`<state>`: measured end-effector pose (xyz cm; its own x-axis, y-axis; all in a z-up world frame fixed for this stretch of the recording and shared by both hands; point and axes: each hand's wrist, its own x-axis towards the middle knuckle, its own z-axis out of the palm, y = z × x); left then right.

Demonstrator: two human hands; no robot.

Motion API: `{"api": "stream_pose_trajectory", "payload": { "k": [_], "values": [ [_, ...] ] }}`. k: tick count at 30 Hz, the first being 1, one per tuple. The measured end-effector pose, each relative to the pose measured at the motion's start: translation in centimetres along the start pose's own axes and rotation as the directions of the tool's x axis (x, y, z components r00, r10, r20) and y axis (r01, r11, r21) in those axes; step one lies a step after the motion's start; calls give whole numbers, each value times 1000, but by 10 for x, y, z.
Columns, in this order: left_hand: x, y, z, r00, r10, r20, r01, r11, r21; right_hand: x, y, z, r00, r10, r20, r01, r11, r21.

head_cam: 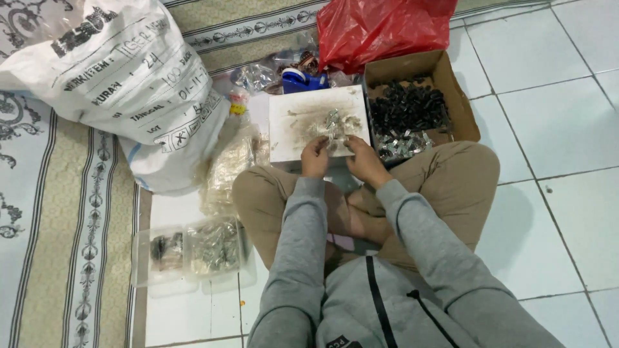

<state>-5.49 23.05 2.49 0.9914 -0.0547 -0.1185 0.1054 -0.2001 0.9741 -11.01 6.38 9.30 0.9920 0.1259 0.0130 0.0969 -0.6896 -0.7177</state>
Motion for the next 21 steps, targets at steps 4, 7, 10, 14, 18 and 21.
{"api": "stream_pose_trajectory", "payload": {
  "k": [4,7,10,14,18,21],
  "values": [
    [-30,5,1,1000,29,7,-30,996,79,-13,20,18,1000,-22,-8,22,1000,10],
    [-51,14,0,1000,-2,31,-4,981,193,-29,14,24,1000,-19,-21,18,999,-32],
    [-65,10,3,998,14,57,-31,951,307,-46,12,37,999,24,22,-22,996,-85],
    [-86,26,11,993,75,89,-98,951,294,-53,39,74,981,-148,-125,34,767,-640],
    [-107,53,19,970,146,196,-224,854,470,-63,-4,16,987,161,-21,-102,513,-852],
    [-114,47,35,900,253,354,-431,405,806,-93,-49,-51,965,261,-21,-183,612,-770]
  ]
}}
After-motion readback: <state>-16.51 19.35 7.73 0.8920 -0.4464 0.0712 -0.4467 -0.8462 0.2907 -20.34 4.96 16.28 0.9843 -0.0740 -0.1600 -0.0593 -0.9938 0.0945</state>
